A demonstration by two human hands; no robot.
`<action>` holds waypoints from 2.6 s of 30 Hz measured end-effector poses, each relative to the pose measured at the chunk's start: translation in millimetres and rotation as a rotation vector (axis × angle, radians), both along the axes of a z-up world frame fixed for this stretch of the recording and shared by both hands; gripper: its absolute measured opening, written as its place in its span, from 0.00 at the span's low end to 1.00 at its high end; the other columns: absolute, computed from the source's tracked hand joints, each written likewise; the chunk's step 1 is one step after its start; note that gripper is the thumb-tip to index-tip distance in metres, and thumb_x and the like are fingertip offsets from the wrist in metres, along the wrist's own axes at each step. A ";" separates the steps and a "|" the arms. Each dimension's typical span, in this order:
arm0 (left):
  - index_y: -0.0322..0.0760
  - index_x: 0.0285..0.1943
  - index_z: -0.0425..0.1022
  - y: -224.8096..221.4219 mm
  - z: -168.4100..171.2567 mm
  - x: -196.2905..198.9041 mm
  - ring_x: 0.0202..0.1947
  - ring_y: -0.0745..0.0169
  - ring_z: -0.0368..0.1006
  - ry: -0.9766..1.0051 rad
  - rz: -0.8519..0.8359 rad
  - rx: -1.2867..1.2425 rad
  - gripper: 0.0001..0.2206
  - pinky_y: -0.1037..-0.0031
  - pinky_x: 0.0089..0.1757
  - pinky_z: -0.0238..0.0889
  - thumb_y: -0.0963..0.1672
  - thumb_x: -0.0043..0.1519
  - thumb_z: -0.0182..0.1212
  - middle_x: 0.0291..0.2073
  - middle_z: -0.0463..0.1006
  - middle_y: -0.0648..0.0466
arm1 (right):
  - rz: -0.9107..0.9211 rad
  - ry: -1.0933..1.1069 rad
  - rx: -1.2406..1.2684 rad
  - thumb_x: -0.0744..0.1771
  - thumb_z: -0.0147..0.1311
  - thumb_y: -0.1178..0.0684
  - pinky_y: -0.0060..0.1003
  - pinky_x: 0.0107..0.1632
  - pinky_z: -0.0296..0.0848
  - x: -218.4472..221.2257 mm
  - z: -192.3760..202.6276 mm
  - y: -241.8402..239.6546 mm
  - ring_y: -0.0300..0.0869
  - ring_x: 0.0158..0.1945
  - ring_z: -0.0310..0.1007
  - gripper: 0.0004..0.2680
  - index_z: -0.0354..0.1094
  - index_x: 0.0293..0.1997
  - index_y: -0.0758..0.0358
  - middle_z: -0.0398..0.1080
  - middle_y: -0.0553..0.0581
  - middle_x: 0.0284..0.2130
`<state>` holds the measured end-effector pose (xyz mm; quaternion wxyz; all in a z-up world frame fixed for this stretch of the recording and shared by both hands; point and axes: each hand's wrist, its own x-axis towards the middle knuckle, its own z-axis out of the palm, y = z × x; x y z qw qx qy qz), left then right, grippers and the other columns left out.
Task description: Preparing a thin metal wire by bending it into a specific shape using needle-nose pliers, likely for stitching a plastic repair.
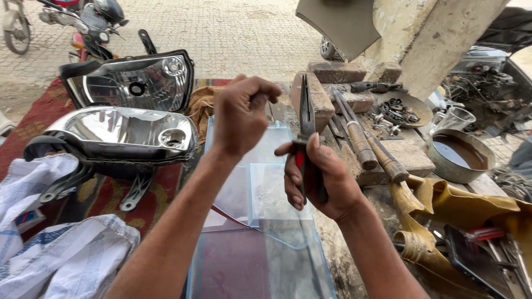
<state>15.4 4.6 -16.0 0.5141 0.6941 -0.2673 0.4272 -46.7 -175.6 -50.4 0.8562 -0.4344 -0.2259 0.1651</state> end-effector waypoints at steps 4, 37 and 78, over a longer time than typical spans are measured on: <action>0.43 0.36 0.82 -4.3 12.2 -11.9 0.30 0.64 0.70 0.010 -0.013 -0.028 0.12 0.77 0.39 0.65 0.33 0.62 0.58 0.24 0.81 0.57 | 0.169 -0.004 0.139 0.72 0.34 0.36 0.43 0.12 0.71 12.3 -9.2 -20.9 0.49 0.12 0.65 0.25 0.67 0.52 0.75 0.59 0.59 0.16; 0.33 0.27 0.72 -12.4 15.3 -17.8 0.31 0.50 0.64 -0.587 0.358 0.374 0.09 0.64 0.38 0.59 0.35 0.61 0.59 0.25 0.69 0.49 | -0.782 -0.541 -0.762 0.70 0.50 0.48 0.40 0.33 0.82 9.6 -11.8 1.4 0.44 0.28 0.76 0.19 0.59 0.69 0.64 0.70 0.61 0.26; 0.33 0.27 0.74 -14.3 4.0 -9.9 0.30 0.51 0.66 -0.520 0.287 0.401 0.08 0.66 0.39 0.60 0.35 0.59 0.63 0.23 0.72 0.49 | -0.998 -0.687 -1.083 0.69 0.56 0.42 0.54 0.30 0.68 13.3 -18.8 2.6 0.61 0.27 0.72 0.14 0.68 0.55 0.57 0.67 0.60 0.22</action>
